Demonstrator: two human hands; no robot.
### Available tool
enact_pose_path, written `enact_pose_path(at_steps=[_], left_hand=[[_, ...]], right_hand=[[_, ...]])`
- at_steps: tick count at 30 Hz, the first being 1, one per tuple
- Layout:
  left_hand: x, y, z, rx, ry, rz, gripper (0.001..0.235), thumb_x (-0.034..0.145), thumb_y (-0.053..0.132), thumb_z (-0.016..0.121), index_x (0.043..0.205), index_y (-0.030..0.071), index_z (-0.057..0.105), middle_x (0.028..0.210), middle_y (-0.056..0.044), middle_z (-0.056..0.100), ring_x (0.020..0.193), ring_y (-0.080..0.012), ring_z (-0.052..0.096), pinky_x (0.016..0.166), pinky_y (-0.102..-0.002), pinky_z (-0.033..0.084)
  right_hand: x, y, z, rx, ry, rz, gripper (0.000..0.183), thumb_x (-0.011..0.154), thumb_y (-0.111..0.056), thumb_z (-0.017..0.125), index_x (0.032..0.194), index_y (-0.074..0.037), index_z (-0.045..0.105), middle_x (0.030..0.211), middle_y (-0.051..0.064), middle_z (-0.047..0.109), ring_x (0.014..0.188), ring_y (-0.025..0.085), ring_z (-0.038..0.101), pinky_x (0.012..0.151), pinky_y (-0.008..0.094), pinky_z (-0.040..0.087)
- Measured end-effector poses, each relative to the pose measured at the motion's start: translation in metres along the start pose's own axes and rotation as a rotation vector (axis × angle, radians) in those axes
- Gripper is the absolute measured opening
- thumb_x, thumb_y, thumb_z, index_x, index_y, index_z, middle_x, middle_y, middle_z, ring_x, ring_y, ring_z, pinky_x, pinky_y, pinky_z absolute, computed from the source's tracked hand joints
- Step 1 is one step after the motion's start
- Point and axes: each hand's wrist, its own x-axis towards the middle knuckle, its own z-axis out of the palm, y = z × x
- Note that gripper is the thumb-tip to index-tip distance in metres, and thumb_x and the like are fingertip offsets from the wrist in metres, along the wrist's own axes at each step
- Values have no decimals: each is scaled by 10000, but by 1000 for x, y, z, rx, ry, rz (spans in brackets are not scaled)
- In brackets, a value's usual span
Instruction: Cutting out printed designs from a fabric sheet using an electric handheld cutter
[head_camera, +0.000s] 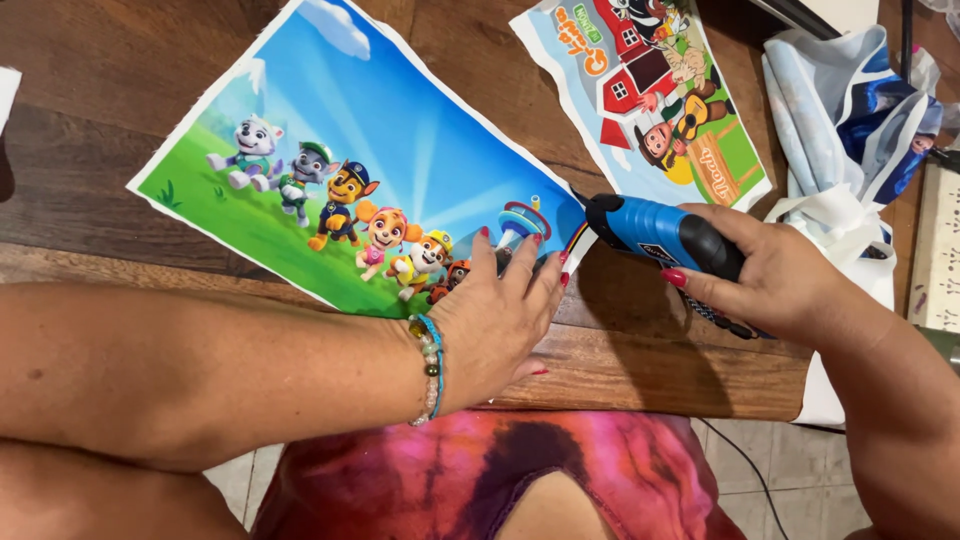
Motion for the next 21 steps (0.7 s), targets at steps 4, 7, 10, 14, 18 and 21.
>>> enact_pose_path(at_steps=[4, 7, 10, 14, 18, 21], left_hand=[[-1, 0, 0, 18, 3, 5, 894, 892, 784, 385, 1521, 151, 450, 1607, -129, 406, 1394, -458, 407, 950, -759, 413], [-1, 0, -1, 22, 2, 8, 887, 898, 782, 377, 1522, 157, 448, 1607, -134, 406, 1395, -462, 409, 945, -757, 416], [0, 1, -1, 19, -13, 10, 880, 898, 781, 374, 1525, 167, 442, 1618, -132, 390, 1406, -462, 398, 948, -762, 414], [1, 1, 0, 11, -10, 3, 913, 895, 795, 376, 1528, 139, 434, 1618, -131, 392, 1400, -460, 407, 947, -760, 417], [1, 2, 1, 0, 13, -14, 922, 876, 804, 408, 1517, 144, 456, 1605, -126, 411, 1396, -449, 410, 945, -759, 418], [2, 2, 2, -1, -19, -4, 912, 895, 796, 375, 1533, 146, 427, 1624, -135, 381, 1426, -464, 382, 955, -768, 406]], right_hand=[[4, 1, 2, -12, 12, -40, 677, 785, -274, 791, 1414, -120, 595, 1276, -6, 691, 1131, 106, 610, 1049, 264, 422], [9, 1, 3, -60, 19, -28, 679, 783, -301, 798, 1414, -151, 599, 1248, -26, 704, 1096, 94, 619, 1019, 259, 432], [12, -4, 2, -105, 6, -12, 672, 788, -337, 790, 1416, -190, 602, 1201, -45, 720, 1039, 93, 634, 965, 261, 453], [15, -9, 5, -127, 25, 31, 644, 796, -342, 797, 1405, -219, 623, 1080, -66, 726, 836, 92, 650, 855, 253, 494], [18, -11, 7, -152, 42, -30, 653, 812, -360, 780, 1422, -200, 609, 1128, -41, 709, 930, 101, 633, 891, 255, 465], [19, -14, 9, -159, 63, -81, 671, 807, -358, 782, 1425, -164, 604, 1188, -19, 719, 1025, 99, 651, 965, 257, 446]])
